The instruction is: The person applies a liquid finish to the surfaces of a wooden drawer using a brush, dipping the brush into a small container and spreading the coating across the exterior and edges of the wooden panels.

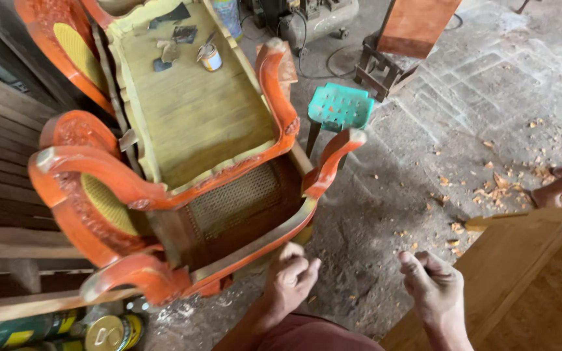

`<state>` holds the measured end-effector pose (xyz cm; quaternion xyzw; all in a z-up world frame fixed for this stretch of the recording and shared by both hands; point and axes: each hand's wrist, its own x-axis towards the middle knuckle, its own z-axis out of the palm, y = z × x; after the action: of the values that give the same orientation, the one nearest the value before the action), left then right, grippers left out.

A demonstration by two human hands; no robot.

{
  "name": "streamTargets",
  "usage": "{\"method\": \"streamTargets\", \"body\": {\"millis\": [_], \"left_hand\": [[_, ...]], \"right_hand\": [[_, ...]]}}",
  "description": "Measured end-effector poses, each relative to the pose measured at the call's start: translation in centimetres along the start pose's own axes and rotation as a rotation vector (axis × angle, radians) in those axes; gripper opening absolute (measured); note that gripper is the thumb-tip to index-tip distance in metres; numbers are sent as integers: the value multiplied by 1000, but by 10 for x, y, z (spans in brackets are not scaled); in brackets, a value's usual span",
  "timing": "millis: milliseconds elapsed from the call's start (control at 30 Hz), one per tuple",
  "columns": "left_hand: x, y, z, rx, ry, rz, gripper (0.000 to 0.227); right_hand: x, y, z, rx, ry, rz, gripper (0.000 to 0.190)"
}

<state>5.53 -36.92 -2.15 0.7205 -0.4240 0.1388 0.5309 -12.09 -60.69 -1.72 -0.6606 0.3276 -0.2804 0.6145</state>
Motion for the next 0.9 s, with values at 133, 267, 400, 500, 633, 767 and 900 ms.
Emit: {"method": "streamTargets", "body": {"millis": [133,267,400,500,633,767,900], "left_hand": [[78,29,14,-111,37,242,31],[119,-8,58,-232,35,115,18],[165,-14,103,-338,7,-14,26],[223,16,129,-281,-40,51,50],[281,21,165,-311,-198,-88,51],[290,-28,224,-374,-237,-385,47],[283,-96,282,-555,-84,-906,55]], "right_hand": [[54,-64,28,-136,-209,-321,10],[120,-88,43,-437,-294,-589,10],[197,-105,35,-627,-383,-486,12],[249,-134,27,-435,-436,-576,21],[316,-150,21,-435,-507,-616,17],[379,-128,22,-436,-532,-505,15],[445,-100,20,-484,-611,-338,10]]}}
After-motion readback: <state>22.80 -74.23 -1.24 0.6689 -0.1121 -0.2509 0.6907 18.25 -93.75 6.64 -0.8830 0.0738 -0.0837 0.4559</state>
